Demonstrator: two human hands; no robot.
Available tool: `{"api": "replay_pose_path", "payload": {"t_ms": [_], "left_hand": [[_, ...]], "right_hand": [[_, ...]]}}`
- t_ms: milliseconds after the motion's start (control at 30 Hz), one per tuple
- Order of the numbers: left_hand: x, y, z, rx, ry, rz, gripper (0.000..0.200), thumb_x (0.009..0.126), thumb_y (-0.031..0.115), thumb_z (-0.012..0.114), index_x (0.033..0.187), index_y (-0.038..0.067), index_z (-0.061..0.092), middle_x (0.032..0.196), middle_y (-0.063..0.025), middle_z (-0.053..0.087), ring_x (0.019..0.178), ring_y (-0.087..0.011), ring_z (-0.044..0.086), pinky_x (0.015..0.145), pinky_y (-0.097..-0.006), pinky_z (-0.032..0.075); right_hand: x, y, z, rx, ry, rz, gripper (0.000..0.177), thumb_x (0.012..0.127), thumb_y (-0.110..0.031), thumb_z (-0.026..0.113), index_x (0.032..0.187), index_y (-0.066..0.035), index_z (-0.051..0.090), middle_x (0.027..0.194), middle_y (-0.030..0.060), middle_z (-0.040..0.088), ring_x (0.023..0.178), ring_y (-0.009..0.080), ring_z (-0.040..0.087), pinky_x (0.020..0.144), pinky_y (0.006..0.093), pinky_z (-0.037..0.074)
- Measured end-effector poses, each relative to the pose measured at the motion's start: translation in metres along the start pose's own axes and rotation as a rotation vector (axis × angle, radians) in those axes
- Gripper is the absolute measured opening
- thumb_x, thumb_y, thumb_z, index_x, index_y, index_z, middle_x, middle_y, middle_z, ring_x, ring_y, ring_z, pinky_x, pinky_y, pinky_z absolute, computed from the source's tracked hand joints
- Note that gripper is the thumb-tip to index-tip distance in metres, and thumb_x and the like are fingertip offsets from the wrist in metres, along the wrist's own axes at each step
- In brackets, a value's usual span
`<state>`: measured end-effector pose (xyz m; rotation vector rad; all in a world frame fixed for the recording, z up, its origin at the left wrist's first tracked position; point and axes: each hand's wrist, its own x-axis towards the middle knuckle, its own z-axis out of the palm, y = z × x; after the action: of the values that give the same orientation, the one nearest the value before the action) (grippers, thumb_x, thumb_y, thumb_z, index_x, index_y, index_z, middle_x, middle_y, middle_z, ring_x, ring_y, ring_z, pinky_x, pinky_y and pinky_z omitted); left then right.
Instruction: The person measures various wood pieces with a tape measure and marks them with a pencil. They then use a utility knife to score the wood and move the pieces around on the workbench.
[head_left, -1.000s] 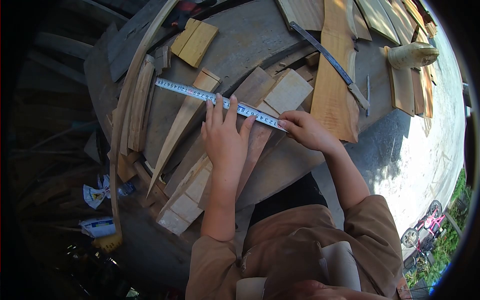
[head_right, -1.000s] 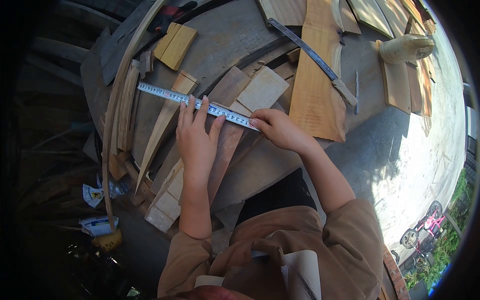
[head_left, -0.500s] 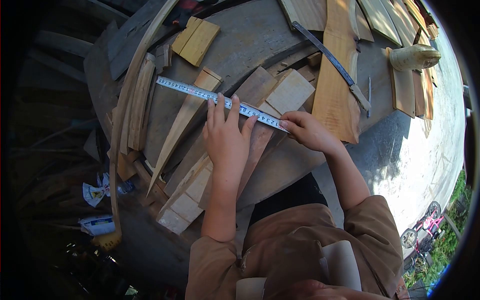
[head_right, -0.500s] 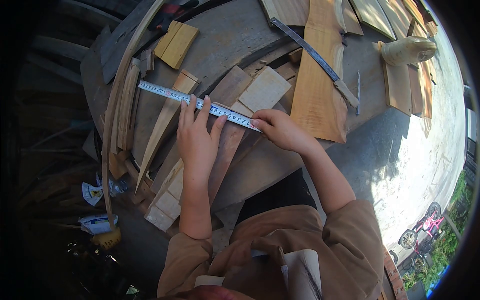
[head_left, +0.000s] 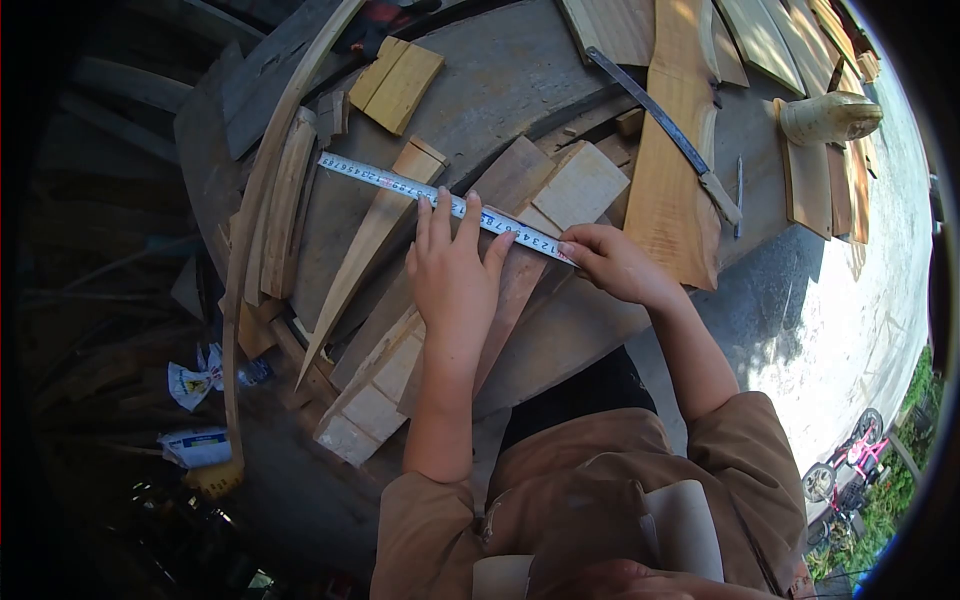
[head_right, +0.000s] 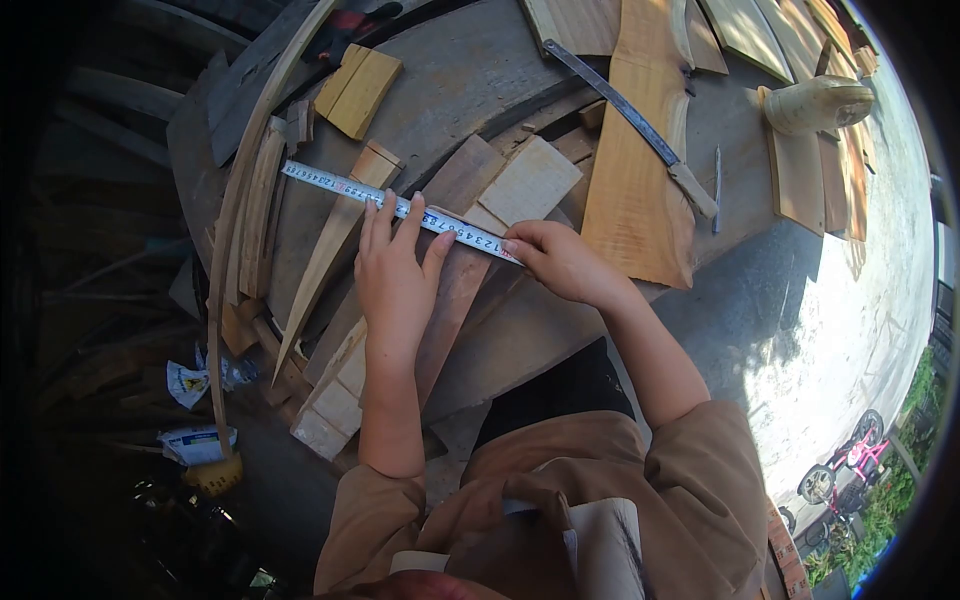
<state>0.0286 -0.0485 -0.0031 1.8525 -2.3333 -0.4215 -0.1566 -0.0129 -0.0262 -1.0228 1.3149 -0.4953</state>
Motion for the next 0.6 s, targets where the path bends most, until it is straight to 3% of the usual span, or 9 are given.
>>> {"api": "replay_pose_path", "payload": {"t_ms": [33,367,433,600], "left_hand": [[0.0000,-0.0004,0.0002,-0.003,-0.003,0.003,0.050,0.077,0.040,0.057,0.118,0.011,0.052,0.128,-0.0155,0.040,0.124,-0.0297,0.031,0.094,-0.0451,0.031],[0.0014,0.0023,-0.0026,0.005,-0.015,-0.009,0.046,0.080,0.037,0.056,0.117,0.010,0.053,0.129,-0.0149,0.040,0.123,-0.0312,0.031,0.095,-0.0429,0.032],[0.0008,0.0021,-0.0020,0.005,-0.016,-0.006,0.047,0.080,0.037,0.056,0.117,0.009,0.052,0.129,-0.0153,0.040,0.123,-0.0314,0.031,0.095,-0.0430,0.032],[0.0002,0.0015,0.0003,0.000,0.016,0.009,0.050,0.077,0.039,0.058,0.117,0.010,0.052,0.128,-0.0163,0.041,0.124,-0.0309,0.031,0.093,-0.0438,0.031]], "right_hand": [[0.0002,0.0013,0.0006,0.008,0.003,-0.025,0.023,0.089,-0.022,0.046,0.090,-0.001,0.055,0.061,-0.0029,0.042,0.054,0.0053,0.038,0.048,0.0203,0.032],[0.0012,0.0029,0.0002,-0.021,0.009,-0.055,0.023,0.089,-0.023,0.047,0.090,-0.001,0.056,0.061,-0.0023,0.042,0.055,0.0060,0.038,0.049,0.0205,0.033],[0.0002,-0.0002,-0.0003,-0.041,0.015,-0.014,0.025,0.087,-0.021,0.048,0.092,0.002,0.057,0.067,0.0085,0.052,0.064,0.0146,0.048,0.061,0.0287,0.040],[0.0020,0.0010,-0.0034,0.034,-0.032,0.041,0.025,0.087,-0.022,0.048,0.091,0.001,0.057,0.062,0.0037,0.048,0.056,0.0110,0.046,0.053,0.0256,0.039]]}}
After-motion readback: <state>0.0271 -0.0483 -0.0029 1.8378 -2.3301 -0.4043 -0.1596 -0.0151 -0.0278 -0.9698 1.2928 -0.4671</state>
